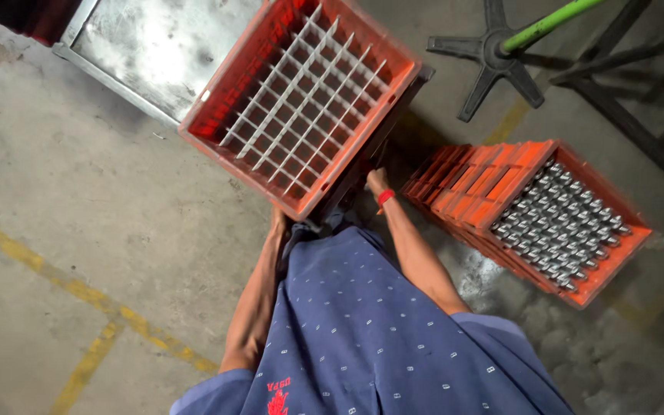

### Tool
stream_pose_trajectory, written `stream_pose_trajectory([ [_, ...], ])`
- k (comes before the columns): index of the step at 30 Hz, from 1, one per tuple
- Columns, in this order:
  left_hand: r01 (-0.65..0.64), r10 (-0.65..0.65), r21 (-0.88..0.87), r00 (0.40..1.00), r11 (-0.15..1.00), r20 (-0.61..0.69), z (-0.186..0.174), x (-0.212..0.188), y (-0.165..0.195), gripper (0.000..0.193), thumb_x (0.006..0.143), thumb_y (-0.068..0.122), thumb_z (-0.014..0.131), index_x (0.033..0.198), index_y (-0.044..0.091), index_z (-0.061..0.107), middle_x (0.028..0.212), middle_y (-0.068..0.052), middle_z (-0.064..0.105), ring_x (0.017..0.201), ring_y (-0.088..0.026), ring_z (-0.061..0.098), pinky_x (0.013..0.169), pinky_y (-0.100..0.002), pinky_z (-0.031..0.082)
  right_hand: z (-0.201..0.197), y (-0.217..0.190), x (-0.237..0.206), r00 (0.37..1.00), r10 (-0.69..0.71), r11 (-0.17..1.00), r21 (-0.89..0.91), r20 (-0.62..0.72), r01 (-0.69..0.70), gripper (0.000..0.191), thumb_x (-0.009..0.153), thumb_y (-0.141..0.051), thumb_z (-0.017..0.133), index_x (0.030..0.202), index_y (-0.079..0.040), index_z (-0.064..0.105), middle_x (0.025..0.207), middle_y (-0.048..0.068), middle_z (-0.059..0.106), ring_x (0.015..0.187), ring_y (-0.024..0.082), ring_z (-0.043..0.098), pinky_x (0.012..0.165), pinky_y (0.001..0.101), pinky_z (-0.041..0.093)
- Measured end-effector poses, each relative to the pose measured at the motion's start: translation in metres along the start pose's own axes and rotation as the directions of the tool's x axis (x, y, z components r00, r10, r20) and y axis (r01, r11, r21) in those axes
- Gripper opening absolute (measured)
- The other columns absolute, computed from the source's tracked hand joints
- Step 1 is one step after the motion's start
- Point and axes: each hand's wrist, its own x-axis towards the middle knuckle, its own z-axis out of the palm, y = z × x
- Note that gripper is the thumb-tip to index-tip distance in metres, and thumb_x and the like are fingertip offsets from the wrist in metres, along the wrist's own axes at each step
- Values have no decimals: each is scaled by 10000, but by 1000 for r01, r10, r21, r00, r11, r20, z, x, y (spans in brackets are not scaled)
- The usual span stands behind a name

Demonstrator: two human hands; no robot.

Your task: The person arranges small metal parts into red plastic crates using a metal rod. They pick up parts from one crate and place them into another, organizing them in a grid pattern. The person also moves crates around and stacks them.

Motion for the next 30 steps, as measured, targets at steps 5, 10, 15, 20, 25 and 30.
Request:
stream_pose_trajectory([
  [5,-158,159,70,987,985,-10,-11,-7,-6,630,1037,608,471,1405,98,496,1246,-103,594,1132,-259,601,974,-458,524,3,13,-13,999,-39,993,116,-5,39,392,932,-326,549,1134,10,545,1058,165,542,901,304,531,744,428,458],
  [10,-17,47,193,987,981,-151,-32,-25,9,636,1034,613,422,1323,63,555,1193,-120,664,1020,-241,675,831,-397,558,3,29,-26,973,-162,927,312,-167,208,392,956,-428,615,1032,-46,570,853,48,542,641,204,532,534,385,495],
  [15,-25,275,558,888,829,-369,-79,-45,27,549,1018,521,514,1228,23,610,1088,-123,721,894,-208,717,663,-357,568,3,26,-29,920,-390,827,426,-36,367,515,987,-555,670,964,-51,566,782,-10,471,585,85,514,429,287,544],
  [20,55,250,579,866,813,-434,-148,-51,40,355,949,349,673,1117,38,694,936,-83,742,756,-182,702,581,-332,541,35,19,-20,913,-406,894,227,48,385,419,945,-383,769,924,6,614,793,28,574,615,117,527,545,336,466],
  [25,218,171,656,863,723,-476,-242,-45,54,338,919,389,702,975,55,695,718,-60,674,569,-168,606,540,-361,495,49,29,-6,856,-508,818,257,-96,514,304,885,-194,773,1011,75,708,1006,64,717,859,138,634,805,328,527],
  [30,256,69,740,924,621,-377,-322,-33,116,366,972,390,673,990,26,703,728,-81,668,607,-174,594,571,-365,482,51,21,-35,706,-606,790,-381,-366,480,654,1027,-578,566,1301,15,594,1232,270,665,1121,448,633,929,500,502],
])
